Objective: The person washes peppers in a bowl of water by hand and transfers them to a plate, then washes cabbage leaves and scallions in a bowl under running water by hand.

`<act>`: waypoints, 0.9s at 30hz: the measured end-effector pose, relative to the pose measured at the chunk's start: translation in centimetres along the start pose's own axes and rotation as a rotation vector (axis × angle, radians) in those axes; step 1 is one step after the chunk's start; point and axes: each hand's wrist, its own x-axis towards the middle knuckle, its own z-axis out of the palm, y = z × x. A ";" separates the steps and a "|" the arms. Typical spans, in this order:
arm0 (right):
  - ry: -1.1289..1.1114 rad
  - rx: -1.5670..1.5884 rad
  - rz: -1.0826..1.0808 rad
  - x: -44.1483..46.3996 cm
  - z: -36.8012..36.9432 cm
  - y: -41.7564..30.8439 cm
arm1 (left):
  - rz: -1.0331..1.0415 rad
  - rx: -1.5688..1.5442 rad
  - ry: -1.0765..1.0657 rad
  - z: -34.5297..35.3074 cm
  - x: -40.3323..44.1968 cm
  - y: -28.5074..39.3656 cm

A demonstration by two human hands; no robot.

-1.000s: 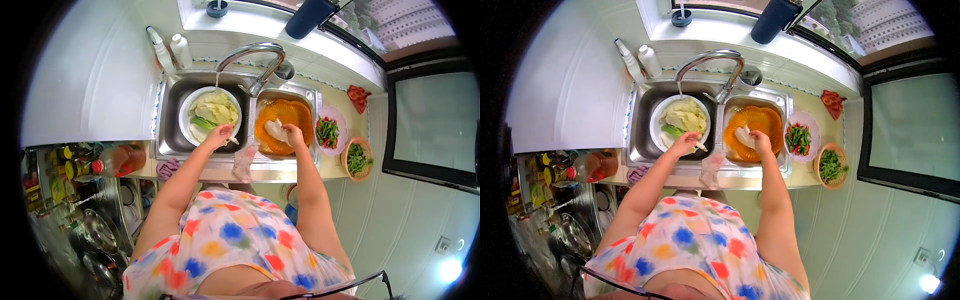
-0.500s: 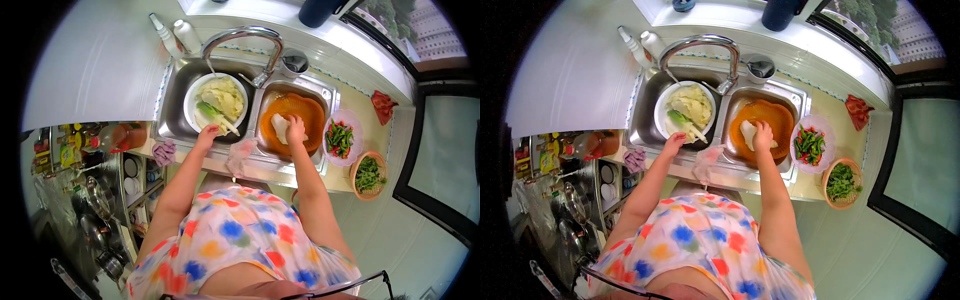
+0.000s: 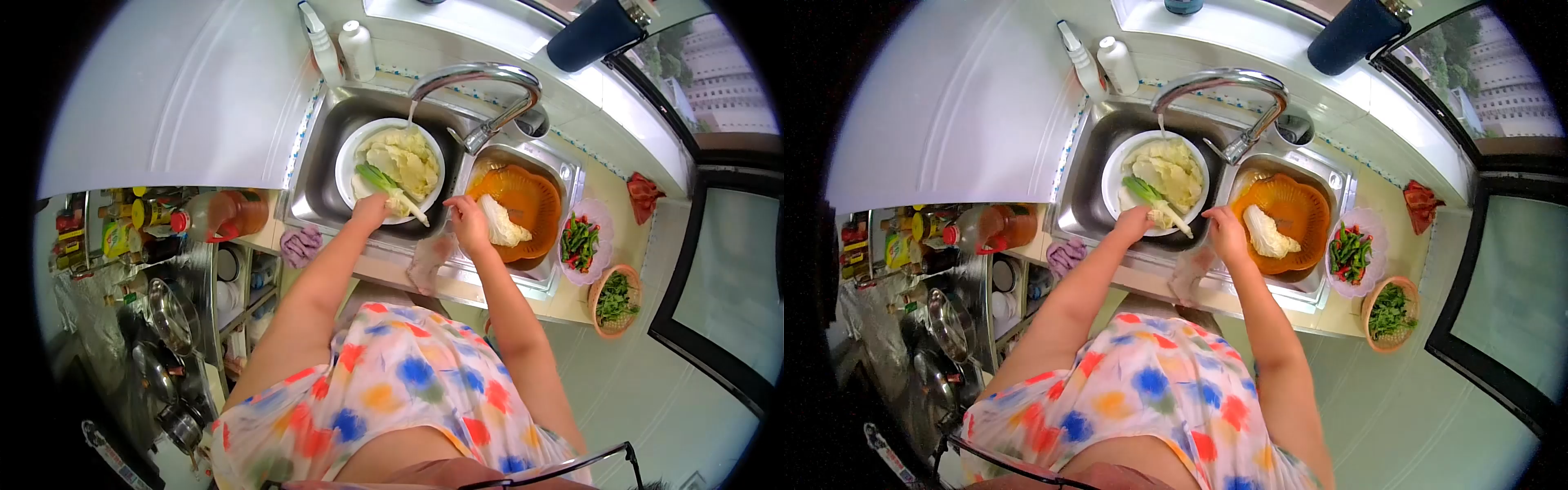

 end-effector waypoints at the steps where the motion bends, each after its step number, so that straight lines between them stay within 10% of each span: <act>1: 0.002 -0.003 0.025 0.2 0.1 -0.7 | -0.035 -0.120 0.033 -0.7 0.2 -0.4; 5: -0.014 0.298 0.207 0.7 2.3 -0.4 | -0.057 -0.523 0.225 -4.9 0.3 -2.0; 9: -0.137 0.650 0.517 2.0 4.6 -1.8 | -0.128 -1.602 0.133 -9.1 -0.1 -1.5; 16: -0.271 1.133 0.810 3.9 6.5 -6.1 | -0.138 -2.134 -0.295 -12.4 -0.6 -0.7; 24: -0.045 1.335 0.490 4.3 3.9 -7.8 | -0.495 -1.906 0.202 -13.7 -0.3 -2.5; 27: -0.047 1.239 0.422 4.7 3.3 -8.2 | -0.155 -1.194 0.604 -10.2 1.8 -4.1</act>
